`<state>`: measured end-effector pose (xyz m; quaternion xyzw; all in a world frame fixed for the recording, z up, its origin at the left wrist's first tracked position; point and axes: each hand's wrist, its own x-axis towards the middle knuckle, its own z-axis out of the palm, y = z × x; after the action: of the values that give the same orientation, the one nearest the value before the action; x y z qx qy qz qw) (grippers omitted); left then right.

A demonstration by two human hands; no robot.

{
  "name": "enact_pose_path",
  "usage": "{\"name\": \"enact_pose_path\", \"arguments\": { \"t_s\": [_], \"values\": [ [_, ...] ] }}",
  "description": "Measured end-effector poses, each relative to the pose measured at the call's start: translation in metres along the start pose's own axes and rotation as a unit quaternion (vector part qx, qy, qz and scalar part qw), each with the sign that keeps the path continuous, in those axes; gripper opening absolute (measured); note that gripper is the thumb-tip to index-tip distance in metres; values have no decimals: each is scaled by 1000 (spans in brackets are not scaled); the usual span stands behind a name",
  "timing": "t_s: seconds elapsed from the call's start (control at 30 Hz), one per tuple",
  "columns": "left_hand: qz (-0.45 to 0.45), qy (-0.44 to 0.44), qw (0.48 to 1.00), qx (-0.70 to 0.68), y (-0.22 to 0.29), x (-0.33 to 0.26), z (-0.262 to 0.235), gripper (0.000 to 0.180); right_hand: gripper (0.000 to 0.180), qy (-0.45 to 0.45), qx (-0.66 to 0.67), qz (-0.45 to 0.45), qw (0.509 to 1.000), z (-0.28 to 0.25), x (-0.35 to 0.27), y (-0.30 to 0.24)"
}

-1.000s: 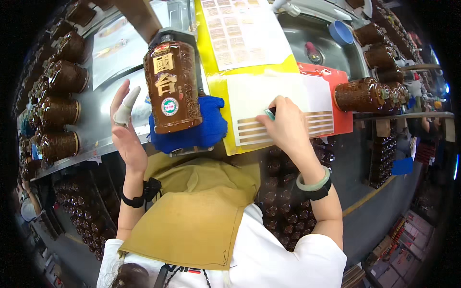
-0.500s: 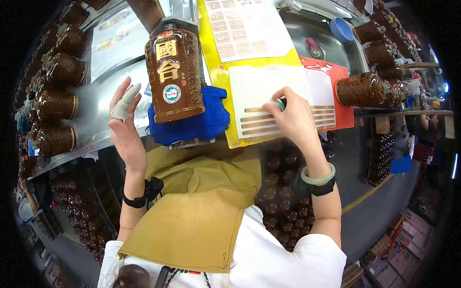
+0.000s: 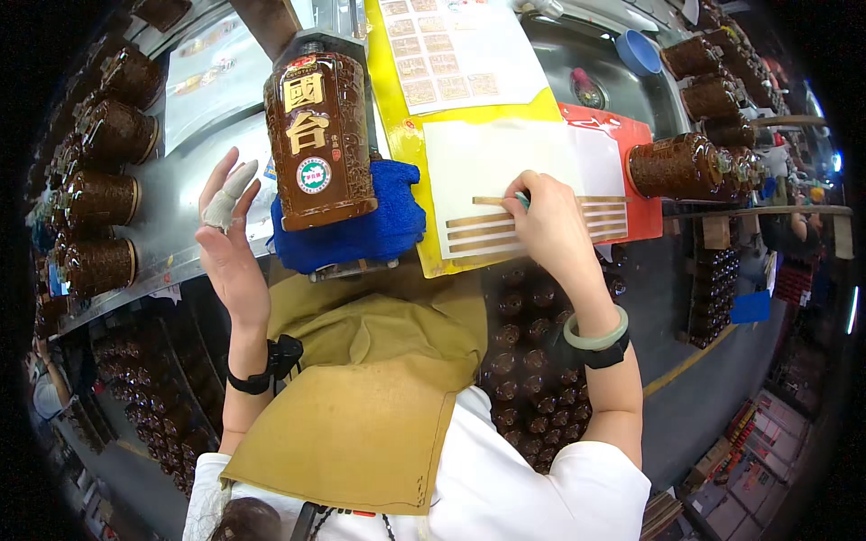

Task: Applying and smoothing decorative labels onto ceramic bottles in a production line setting.

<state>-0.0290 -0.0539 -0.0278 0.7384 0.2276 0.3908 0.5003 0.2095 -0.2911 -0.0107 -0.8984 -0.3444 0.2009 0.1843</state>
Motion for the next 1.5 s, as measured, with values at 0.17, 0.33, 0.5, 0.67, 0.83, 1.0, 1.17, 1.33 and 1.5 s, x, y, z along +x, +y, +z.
{"name": "enact_pose_path", "arguments": {
  "t_s": [0.17,0.33,0.5,0.67,0.83,1.0,1.17,1.33,1.5],
  "values": [
    [6,18,1000,-17,9,3,-8,77,9,50,-39,-83,995,-11,-6,-8],
    [-74,-76,978,-177,42,-2,-15,46,10,-47,99,-77,991,-42,-20,-79],
    [20,-205,978,-14,70,3,-3,53,15,-94,224,-235,941,-32,-18,-129],
    [-232,-156,942,-188,69,-2,-11,45,16,-115,264,-211,934,-18,-11,-138],
    [-226,-118,950,-182,50,-2,-15,33,11,-72,241,-208,945,-2,-1,-118],
    [-245,-89,948,-184,47,0,-8,37,14,-29,215,-196,956,6,3,-118],
    [-221,-112,951,-184,47,-6,-17,41,8,-50,265,-226,936,5,-4,-121],
    [-244,-91,953,-157,44,-8,-19,46,19,-29,222,-273,936,12,-4,-125],
    [-260,-98,947,-160,42,-10,-17,44,18,4,212,-234,949,8,-6,-124]
  ]
}}
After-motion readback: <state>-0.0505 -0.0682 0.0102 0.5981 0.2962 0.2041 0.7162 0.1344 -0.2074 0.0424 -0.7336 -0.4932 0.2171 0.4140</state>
